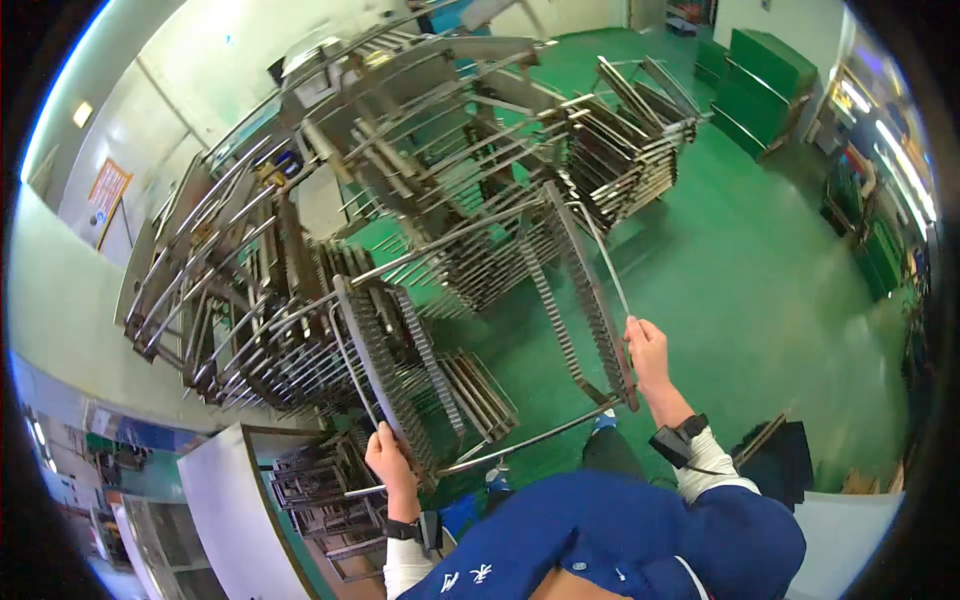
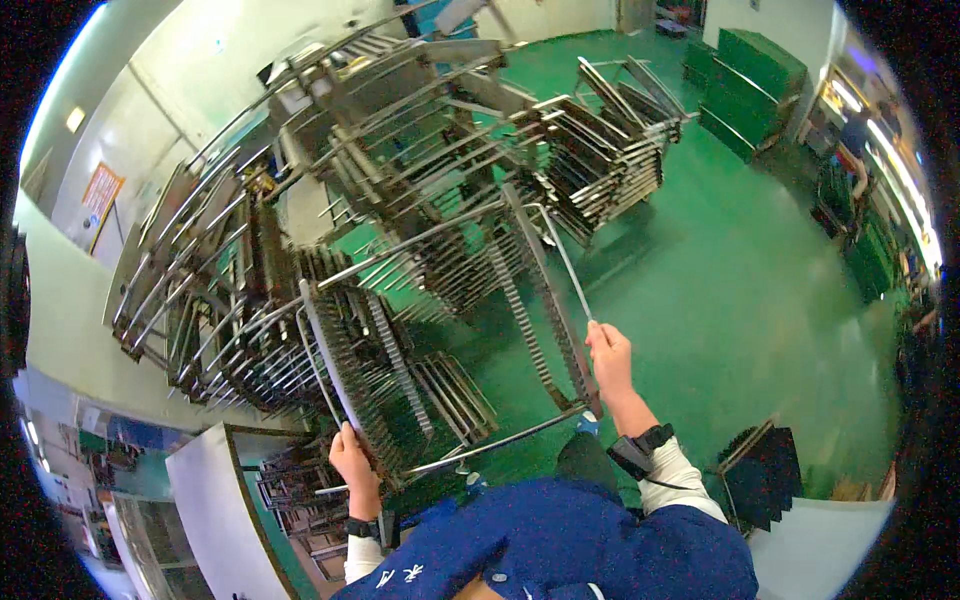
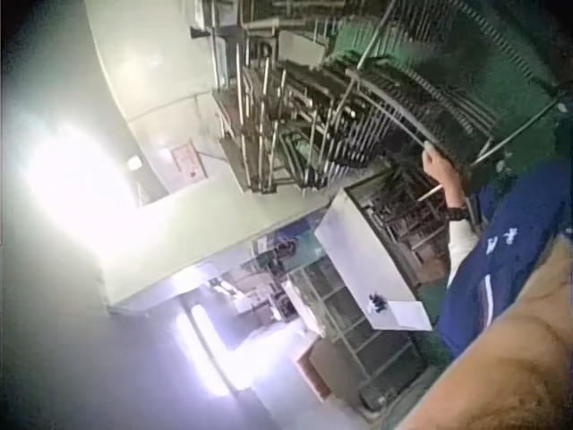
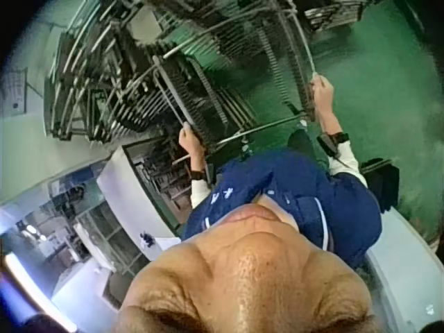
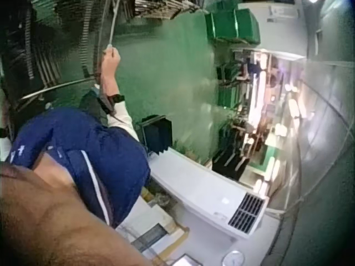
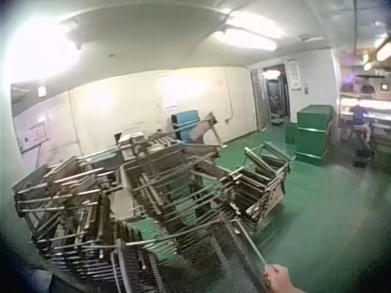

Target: Manually feeding metal or plastic plates into a processing machine and organizing metal storage racks.

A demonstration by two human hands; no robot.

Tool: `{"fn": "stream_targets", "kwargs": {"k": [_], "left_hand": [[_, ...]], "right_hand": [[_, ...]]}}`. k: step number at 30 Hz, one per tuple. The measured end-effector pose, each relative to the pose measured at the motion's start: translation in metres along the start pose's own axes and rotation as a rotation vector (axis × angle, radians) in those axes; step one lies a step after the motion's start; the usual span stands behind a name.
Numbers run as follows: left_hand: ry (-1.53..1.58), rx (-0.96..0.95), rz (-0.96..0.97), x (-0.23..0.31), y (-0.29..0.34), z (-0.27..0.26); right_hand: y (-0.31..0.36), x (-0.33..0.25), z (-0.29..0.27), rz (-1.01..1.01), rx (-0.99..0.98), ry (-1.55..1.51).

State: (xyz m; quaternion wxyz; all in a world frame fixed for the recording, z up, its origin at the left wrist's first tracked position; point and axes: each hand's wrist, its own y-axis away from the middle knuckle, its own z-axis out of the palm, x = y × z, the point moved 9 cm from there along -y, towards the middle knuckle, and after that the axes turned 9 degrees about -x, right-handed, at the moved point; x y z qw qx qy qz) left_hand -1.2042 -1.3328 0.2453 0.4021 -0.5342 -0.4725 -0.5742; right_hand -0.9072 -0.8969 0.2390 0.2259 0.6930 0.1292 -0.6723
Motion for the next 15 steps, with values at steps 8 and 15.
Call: {"fn": "stream_targets", "kwargs": {"k": [8,15], "left_hand": [[-0.057,-0.337,-0.077,0.0,0.02,0.254],[-0.081,-0.685,0.0,0.021,0.022,0.453]], "right_hand": [[-0.027,-0.006,-0.239,0.091,0.336,0.018],[0.007,0.013,-0.394,0.069,0.676,-0.019]]}}
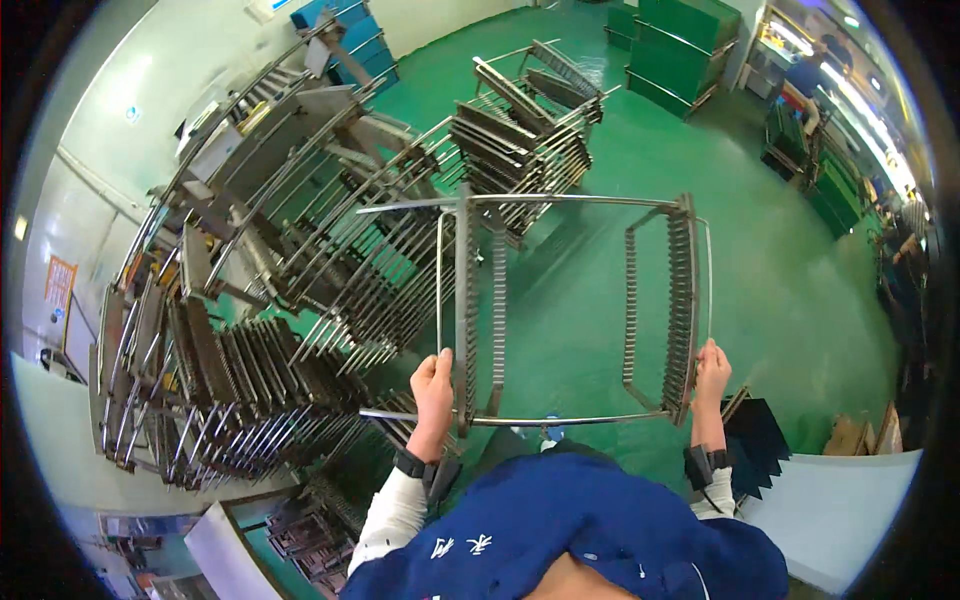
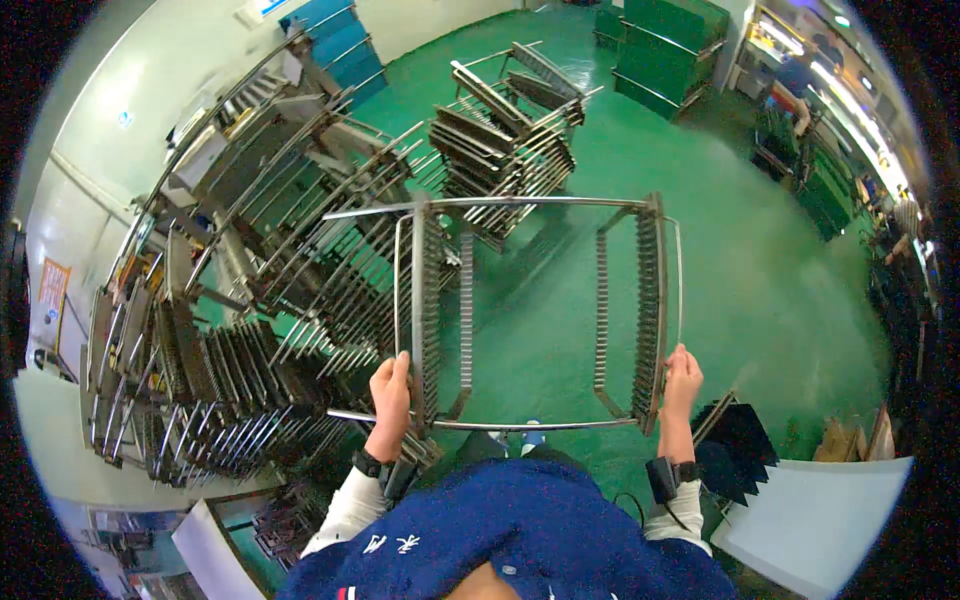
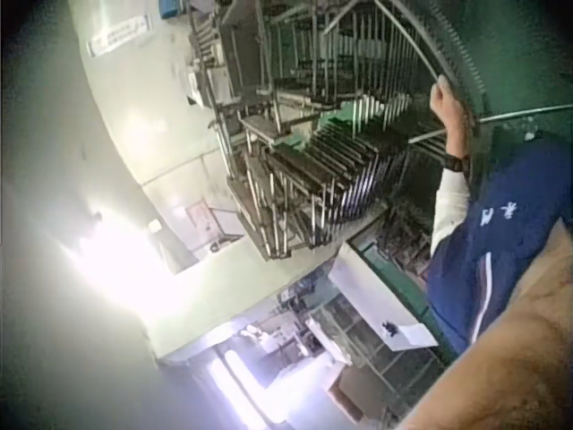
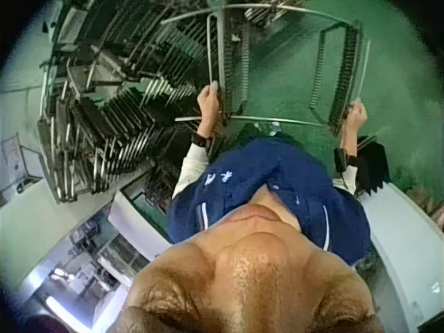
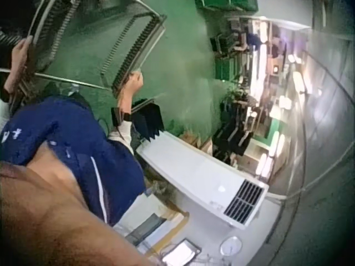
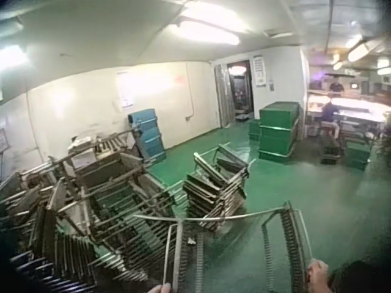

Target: Manually feeding metal or plastic plates into a processing machine and organizing metal storage racks.

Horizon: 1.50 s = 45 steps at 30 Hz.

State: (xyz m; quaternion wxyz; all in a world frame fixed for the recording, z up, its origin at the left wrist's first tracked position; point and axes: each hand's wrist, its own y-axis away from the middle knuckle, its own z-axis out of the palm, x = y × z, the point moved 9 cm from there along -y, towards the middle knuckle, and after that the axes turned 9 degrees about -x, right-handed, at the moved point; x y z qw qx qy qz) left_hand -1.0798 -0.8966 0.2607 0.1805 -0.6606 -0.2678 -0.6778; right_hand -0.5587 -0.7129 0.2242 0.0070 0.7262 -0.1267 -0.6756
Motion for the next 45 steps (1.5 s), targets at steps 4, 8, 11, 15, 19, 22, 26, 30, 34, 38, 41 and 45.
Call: {"fn": "stream_targets", "kwargs": {"k": [4,8,11,15,19,22,26,30,34,38,41,45], "left_hand": [[-0.03,-0.181,0.03,0.004,-0.067,0.07],[-0.033,-0.315,0.07,0.009,-0.136,0.135],[0.051,-0.417,0.076,0.024,-0.178,0.181],[0.069,-0.474,0.109,0.053,-0.238,0.217],[0.06,-0.488,0.099,0.059,-0.287,0.242],[0.024,-0.436,0.048,0.058,-0.317,0.259],[-0.001,-0.335,0.028,0.06,-0.356,0.274],[-0.02,-0.136,0.07,0.059,-0.398,0.274],[0.042,0.077,0.081,0.081,-0.414,0.263],[0.063,0.18,0.058,0.093,-0.427,0.28],[0.099,0.238,0.087,0.1,-0.446,0.282],[0.178,0.254,0.049,0.103,-0.484,0.322]], "right_hand": [[-0.006,-0.013,-0.038,0.024,0.152,-0.036],[-0.029,-0.018,-0.064,-0.024,0.312,-0.078],[-0.046,-0.012,-0.074,-0.047,0.404,-0.148],[-0.071,-0.05,-0.046,-0.09,0.468,-0.146],[-0.112,-0.057,-0.041,-0.136,0.49,-0.097],[-0.158,-0.065,-0.029,-0.044,0.456,-0.107],[-0.258,-0.078,-0.006,-0.038,0.311,-0.086],[-0.383,-0.078,0.006,-0.109,0.231,-0.12],[-0.488,-0.144,0.07,-0.044,-0.005,-0.04],[-0.579,-0.174,0.124,-0.075,-0.126,0.003],[-0.631,-0.194,0.179,-0.144,-0.249,-0.009],[-0.686,-0.214,0.239,-0.139,-0.325,0.0]]}}
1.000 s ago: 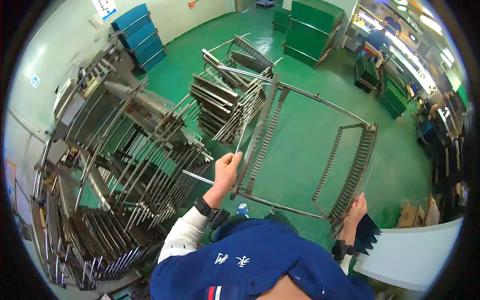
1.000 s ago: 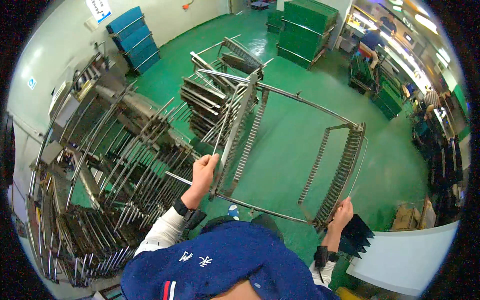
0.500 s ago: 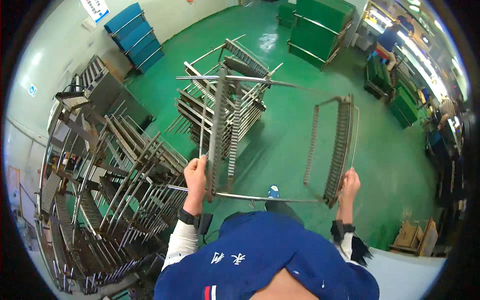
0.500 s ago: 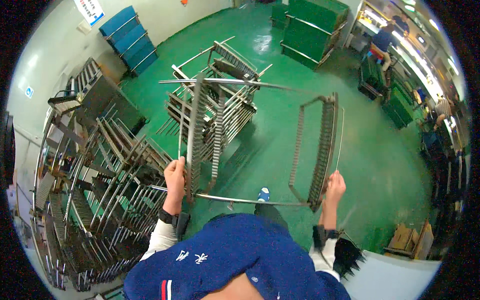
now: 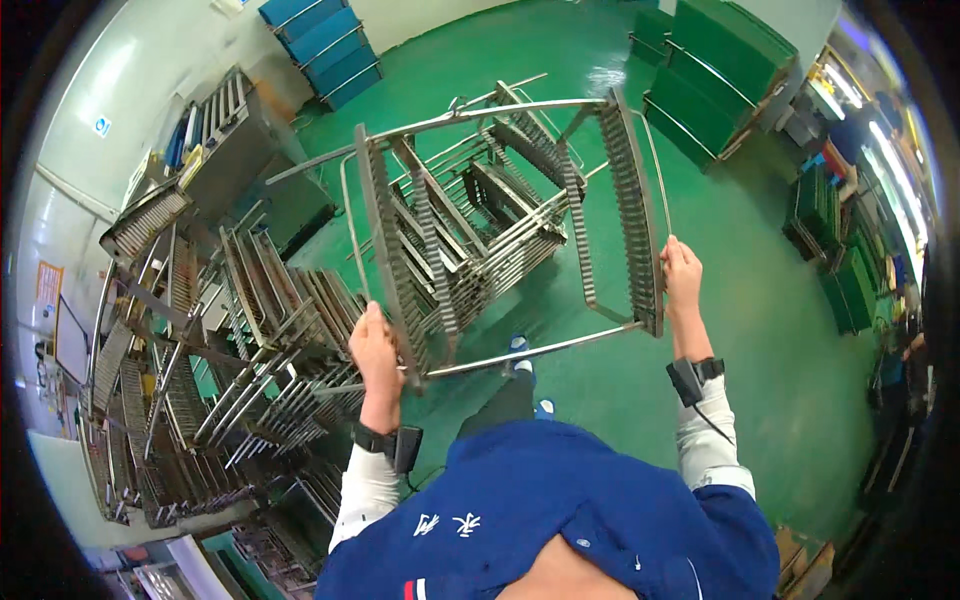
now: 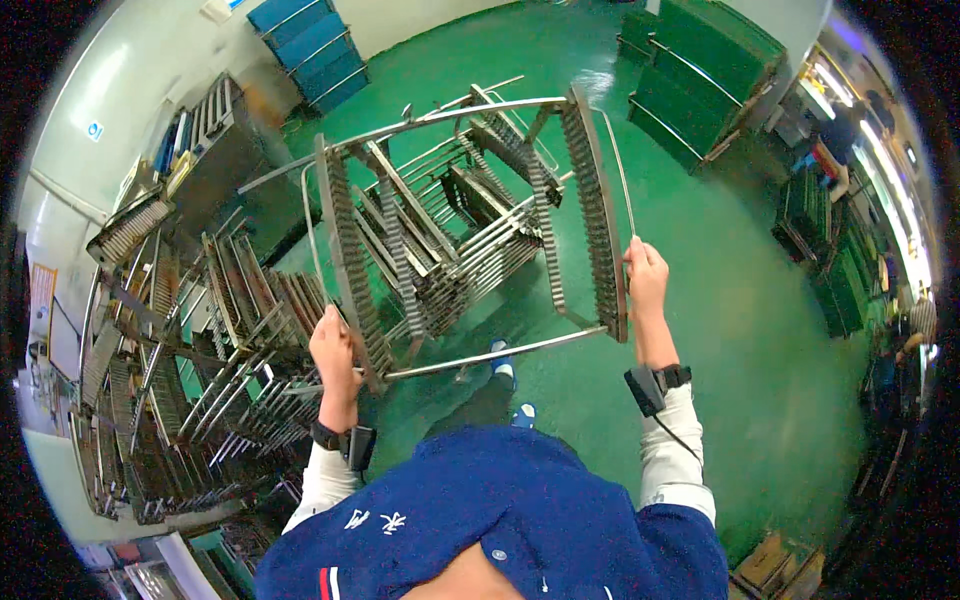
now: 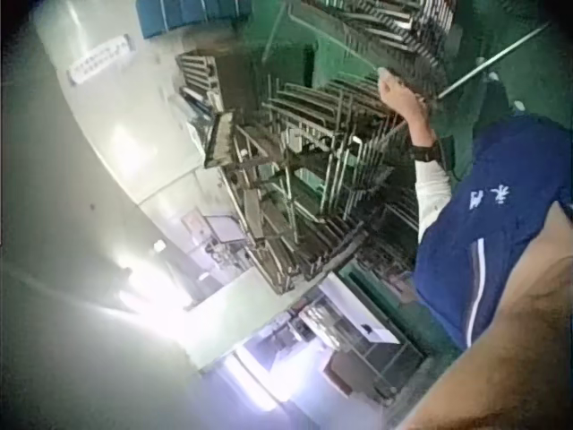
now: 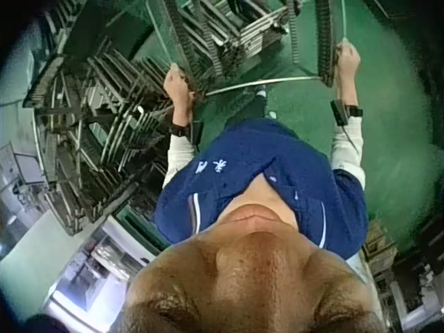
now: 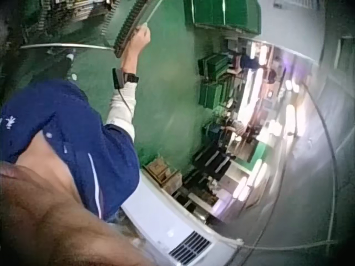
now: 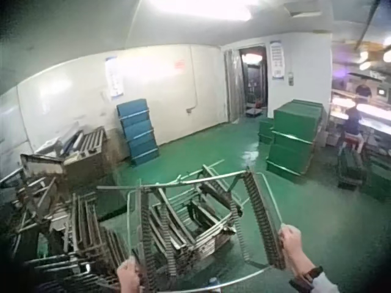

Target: Manually feeding metal or plastic plates into a processing machine and organizing metal storage racks.

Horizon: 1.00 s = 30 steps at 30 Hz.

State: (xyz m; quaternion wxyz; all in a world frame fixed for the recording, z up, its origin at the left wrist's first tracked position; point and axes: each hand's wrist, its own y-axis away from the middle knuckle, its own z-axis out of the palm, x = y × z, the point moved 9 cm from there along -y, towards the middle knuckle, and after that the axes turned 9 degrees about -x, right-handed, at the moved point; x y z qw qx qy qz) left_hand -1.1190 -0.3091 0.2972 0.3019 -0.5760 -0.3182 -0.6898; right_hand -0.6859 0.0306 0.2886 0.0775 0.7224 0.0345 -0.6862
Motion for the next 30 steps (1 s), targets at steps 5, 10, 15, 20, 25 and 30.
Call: {"fn": "stream_targets", "kwargs": {"k": [5,10,15,20,25,30], "left_hand": [[0.116,-0.01,-0.013,-0.008,-0.055,0.064],[0.083,-0.046,-0.03,-0.015,-0.108,0.105],[0.13,-0.075,-0.074,-0.03,-0.144,0.136],[0.087,-0.022,-0.113,-0.058,-0.168,0.161],[0.033,0.087,-0.172,-0.075,-0.18,0.177],[-0.053,0.187,-0.213,-0.109,-0.189,0.175]], "right_hand": [[-0.084,-0.033,0.068,-0.049,-0.147,0.001],[-0.165,-0.051,0.087,-0.109,-0.162,0.036],[-0.23,-0.051,0.114,-0.109,-0.211,0.033],[-0.284,-0.028,0.157,-0.092,-0.304,0.115],[-0.337,0.01,0.184,-0.018,-0.41,0.139],[-0.368,0.047,0.211,-0.011,-0.507,0.14]]}}
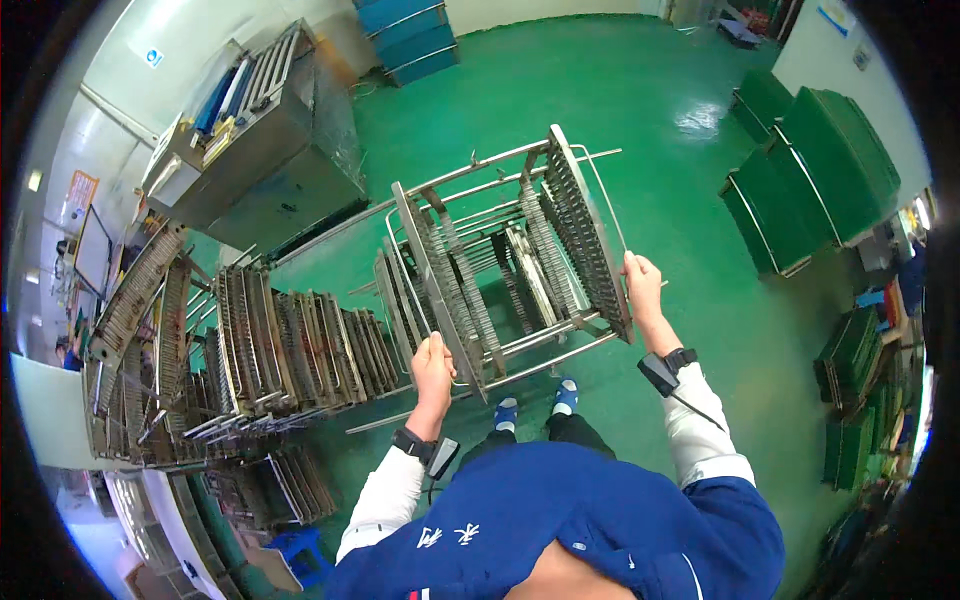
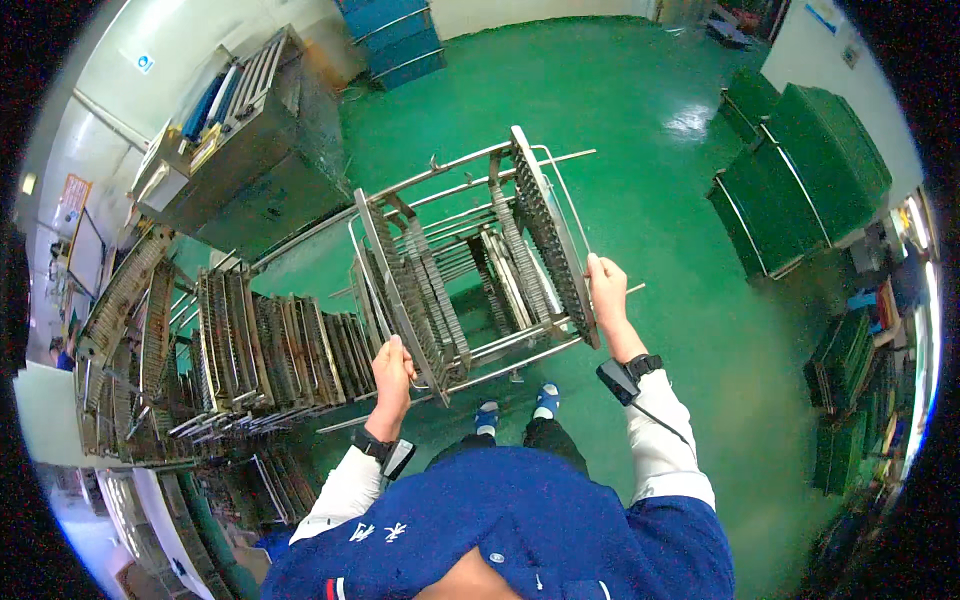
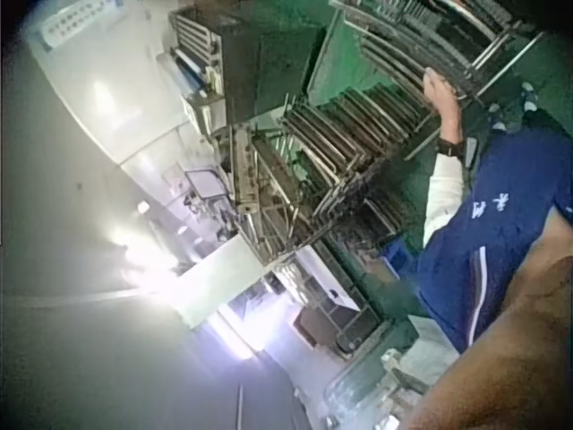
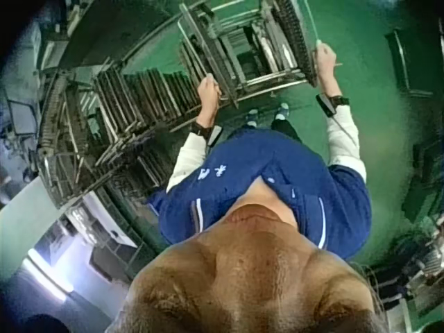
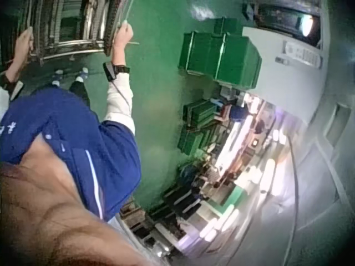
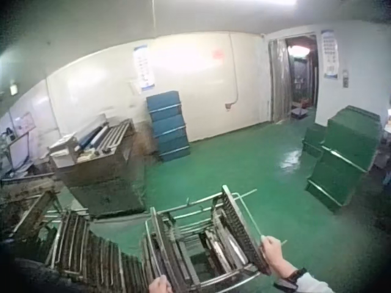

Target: Manually feeding metal or plastic plates into a processing machine and organizing metal storage racks.

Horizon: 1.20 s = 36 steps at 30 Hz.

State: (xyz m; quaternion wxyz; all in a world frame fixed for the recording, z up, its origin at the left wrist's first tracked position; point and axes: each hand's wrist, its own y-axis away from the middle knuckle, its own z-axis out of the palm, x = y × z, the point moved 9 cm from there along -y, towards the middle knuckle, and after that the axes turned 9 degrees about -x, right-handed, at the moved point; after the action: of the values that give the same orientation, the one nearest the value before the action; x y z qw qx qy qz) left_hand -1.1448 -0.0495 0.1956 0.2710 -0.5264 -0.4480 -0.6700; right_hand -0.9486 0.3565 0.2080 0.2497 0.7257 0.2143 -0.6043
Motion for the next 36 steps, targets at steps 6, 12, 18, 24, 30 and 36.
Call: {"fn": "stream_targets", "kwargs": {"k": [6,12,18,24,30,36], "left_hand": [[-0.206,0.151,0.015,-0.044,-0.034,-0.022],[-0.352,0.183,0.045,-0.038,-0.036,-0.015],[-0.387,0.144,0.092,-0.035,-0.035,-0.004],[-0.465,0.166,0.022,-0.026,-0.037,-0.003],[-0.491,0.277,0.273,0.007,-0.043,-0.011],[-0.461,0.191,0.173,-0.011,-0.062,-0.018]], "right_hand": [[-0.01,0.03,0.024,-0.12,-0.066,0.03],[-0.012,0.041,0.019,-0.128,-0.085,0.089],[-0.025,0.055,0.011,-0.115,-0.023,0.157],[-0.025,0.066,0.012,-0.003,-0.011,0.156],[-0.024,0.058,0.016,0.041,-0.054,0.053],[-0.028,0.062,0.022,-0.055,-0.051,0.046]]}}
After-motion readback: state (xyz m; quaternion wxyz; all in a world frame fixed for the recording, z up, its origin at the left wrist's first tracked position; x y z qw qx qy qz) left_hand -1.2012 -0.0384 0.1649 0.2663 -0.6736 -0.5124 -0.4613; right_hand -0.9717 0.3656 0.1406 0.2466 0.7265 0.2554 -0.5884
